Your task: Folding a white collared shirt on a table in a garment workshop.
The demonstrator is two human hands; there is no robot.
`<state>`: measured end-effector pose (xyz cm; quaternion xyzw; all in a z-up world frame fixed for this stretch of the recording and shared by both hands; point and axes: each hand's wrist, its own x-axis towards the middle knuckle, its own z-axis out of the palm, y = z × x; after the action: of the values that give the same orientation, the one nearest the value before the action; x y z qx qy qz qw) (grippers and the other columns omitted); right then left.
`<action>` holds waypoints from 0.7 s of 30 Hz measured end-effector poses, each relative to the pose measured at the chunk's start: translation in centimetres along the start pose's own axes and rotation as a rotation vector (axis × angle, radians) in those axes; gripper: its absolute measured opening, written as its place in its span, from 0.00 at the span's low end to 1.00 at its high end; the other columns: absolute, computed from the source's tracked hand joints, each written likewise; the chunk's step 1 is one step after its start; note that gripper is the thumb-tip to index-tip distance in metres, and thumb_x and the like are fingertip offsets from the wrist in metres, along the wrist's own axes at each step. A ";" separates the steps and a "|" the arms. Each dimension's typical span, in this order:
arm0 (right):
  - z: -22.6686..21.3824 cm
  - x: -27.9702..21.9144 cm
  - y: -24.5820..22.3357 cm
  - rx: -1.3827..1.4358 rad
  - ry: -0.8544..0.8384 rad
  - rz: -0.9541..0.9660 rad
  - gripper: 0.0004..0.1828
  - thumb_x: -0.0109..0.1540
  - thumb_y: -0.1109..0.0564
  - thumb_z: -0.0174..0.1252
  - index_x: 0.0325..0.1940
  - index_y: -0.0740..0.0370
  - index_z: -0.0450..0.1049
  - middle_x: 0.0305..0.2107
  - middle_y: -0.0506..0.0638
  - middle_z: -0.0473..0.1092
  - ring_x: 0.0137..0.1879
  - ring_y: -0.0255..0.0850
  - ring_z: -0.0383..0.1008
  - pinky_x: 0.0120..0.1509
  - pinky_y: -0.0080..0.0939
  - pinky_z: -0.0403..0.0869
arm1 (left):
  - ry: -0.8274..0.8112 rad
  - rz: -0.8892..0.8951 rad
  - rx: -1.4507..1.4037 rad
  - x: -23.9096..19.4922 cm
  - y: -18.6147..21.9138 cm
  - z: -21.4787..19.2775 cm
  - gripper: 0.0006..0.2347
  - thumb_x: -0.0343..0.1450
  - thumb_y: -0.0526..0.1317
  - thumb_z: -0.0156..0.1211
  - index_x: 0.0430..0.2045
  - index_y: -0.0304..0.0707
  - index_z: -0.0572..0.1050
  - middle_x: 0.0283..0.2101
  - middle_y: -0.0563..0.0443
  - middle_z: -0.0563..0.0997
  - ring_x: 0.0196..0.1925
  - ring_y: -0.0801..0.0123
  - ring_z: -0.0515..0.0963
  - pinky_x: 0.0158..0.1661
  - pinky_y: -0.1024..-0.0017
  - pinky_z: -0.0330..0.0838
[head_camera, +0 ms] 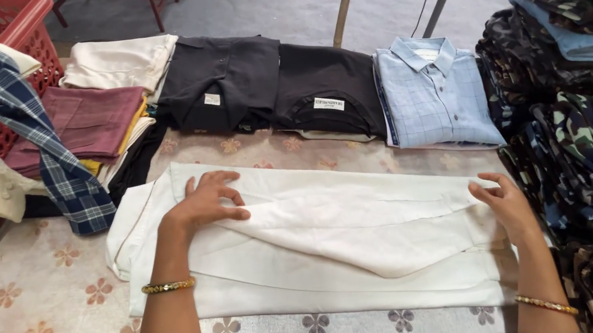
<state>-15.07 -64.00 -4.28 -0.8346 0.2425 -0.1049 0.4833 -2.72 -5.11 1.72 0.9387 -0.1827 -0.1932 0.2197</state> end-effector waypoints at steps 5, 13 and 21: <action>1.7 -1.9 -2.4 -0.238 0.163 -0.024 0.30 0.58 0.47 0.73 0.61 0.57 0.77 0.36 0.56 0.76 0.39 0.43 0.74 0.43 0.44 0.72 | 0.010 0.183 0.051 2.6 1.4 2.5 0.19 0.61 0.55 0.71 0.40 0.48 0.81 0.60 0.56 0.75 0.67 0.65 0.65 0.67 0.59 0.51; 0.9 -1.3 -1.2 0.029 0.451 -0.407 0.24 0.60 0.53 0.68 0.61 0.55 0.76 0.36 0.47 0.75 0.37 0.34 0.73 0.40 0.37 0.73 | 0.175 0.087 -0.109 2.6 0.8 1.9 0.19 0.62 0.53 0.71 0.41 0.43 0.81 0.43 0.49 0.85 0.48 0.60 0.83 0.50 0.63 0.75; 1.4 -1.0 -0.8 -0.284 0.435 -0.335 0.23 0.59 0.54 0.70 0.58 0.55 0.78 0.29 0.52 0.75 0.32 0.43 0.73 0.38 0.45 0.71 | 0.286 -0.173 0.014 3.2 -0.4 2.3 0.14 0.64 0.55 0.67 0.37 0.52 0.82 0.42 0.53 0.86 0.48 0.59 0.83 0.48 0.61 0.75</action>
<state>-15.07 -62.10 -4.29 -0.8800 0.2117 -0.3246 0.2747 -0.91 -6.92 -1.23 0.9704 -0.0692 -0.0745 0.2193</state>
